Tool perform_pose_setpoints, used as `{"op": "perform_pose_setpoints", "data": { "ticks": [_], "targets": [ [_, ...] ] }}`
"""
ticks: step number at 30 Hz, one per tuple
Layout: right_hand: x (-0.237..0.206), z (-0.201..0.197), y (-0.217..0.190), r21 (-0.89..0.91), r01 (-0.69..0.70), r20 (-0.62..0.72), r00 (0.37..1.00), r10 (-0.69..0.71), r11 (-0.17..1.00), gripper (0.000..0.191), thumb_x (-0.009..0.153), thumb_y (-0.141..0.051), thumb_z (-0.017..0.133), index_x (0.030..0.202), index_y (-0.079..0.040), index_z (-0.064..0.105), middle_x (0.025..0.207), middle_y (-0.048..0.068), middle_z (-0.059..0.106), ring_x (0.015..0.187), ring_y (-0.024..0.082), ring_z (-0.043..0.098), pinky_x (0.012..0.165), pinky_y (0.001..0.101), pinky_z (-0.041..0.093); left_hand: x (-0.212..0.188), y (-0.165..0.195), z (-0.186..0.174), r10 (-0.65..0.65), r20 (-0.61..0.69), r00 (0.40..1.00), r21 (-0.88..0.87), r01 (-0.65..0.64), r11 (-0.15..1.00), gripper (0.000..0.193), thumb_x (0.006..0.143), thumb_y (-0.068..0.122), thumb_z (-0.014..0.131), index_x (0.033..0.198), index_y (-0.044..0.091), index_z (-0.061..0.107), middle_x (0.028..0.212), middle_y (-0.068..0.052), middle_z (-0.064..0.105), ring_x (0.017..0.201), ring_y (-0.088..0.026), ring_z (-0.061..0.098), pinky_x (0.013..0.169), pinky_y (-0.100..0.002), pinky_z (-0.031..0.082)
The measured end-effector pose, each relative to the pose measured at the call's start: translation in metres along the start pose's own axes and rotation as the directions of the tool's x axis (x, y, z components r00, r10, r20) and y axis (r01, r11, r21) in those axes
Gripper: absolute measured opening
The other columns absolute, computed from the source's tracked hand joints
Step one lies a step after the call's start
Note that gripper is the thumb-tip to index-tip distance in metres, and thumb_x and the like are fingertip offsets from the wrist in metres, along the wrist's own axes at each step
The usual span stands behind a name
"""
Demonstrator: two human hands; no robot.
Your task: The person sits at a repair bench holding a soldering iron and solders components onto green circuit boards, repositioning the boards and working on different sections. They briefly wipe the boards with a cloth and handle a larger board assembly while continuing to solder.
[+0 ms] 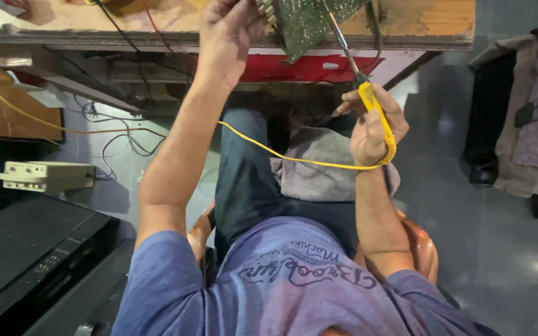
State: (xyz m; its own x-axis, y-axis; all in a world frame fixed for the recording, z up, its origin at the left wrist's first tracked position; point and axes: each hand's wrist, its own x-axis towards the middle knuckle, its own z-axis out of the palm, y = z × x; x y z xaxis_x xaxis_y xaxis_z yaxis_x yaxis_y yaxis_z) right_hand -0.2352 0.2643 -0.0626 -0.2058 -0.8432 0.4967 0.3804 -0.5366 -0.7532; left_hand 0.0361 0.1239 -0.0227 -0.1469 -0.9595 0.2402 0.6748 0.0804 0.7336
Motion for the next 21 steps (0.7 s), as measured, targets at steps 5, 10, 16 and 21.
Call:
{"op": "perform_pose_setpoints", "data": {
  "ticks": [5,10,16,21],
  "targets": [
    [0.000,-0.004,0.001,0.016,-0.014,0.007,1.000,0.014,1.000,0.043,0.105,-0.020,0.060,0.141,0.002,0.059,0.116,0.028,0.071,0.088,0.032,0.072,0.076,0.0404,0.062,0.019,-0.026,-0.035,0.120,-0.067,0.990,0.299,-0.095,0.950,0.010,0.108,-0.002,0.066,0.102,-0.002,0.074,0.095,0.001,0.068,0.084,-0.008,0.059,0.076,-0.029,0.046],
    [0.001,-0.005,0.002,0.012,-0.015,0.010,1.000,0.015,1.000,0.042,0.105,-0.020,0.060,0.141,0.002,0.059,0.115,0.028,0.071,0.088,0.032,0.072,0.077,0.0405,0.062,0.029,-0.033,-0.030,0.191,-0.074,0.979,0.528,-0.124,0.840,0.015,0.101,-0.004,0.064,0.101,0.000,0.078,0.089,0.005,0.074,0.076,-0.003,0.058,0.067,-0.025,0.044],
    [0.003,-0.005,-0.003,0.013,-0.001,0.015,1.000,0.001,1.000,0.042,0.105,-0.020,0.059,0.139,0.004,0.060,0.114,0.027,0.071,0.091,0.031,0.073,0.077,0.0409,0.063,0.034,-0.030,-0.009,0.290,0.035,0.956,0.505,-0.267,0.821,0.008,0.102,-0.001,0.069,0.102,0.000,0.077,0.093,0.000,0.077,0.081,-0.005,0.066,0.072,-0.025,0.051],
    [0.005,-0.006,-0.005,0.015,-0.007,0.002,1.000,0.007,1.000,0.043,0.105,-0.020,0.060,0.139,0.006,0.059,0.115,0.027,0.071,0.096,0.033,0.073,0.078,0.0416,0.063,0.038,-0.024,-0.016,0.048,0.018,0.999,0.462,-0.051,0.885,0.015,0.106,0.006,0.063,0.106,0.000,0.076,0.096,-0.001,0.078,0.082,-0.006,0.068,0.073,-0.027,0.054]
  ]
}}
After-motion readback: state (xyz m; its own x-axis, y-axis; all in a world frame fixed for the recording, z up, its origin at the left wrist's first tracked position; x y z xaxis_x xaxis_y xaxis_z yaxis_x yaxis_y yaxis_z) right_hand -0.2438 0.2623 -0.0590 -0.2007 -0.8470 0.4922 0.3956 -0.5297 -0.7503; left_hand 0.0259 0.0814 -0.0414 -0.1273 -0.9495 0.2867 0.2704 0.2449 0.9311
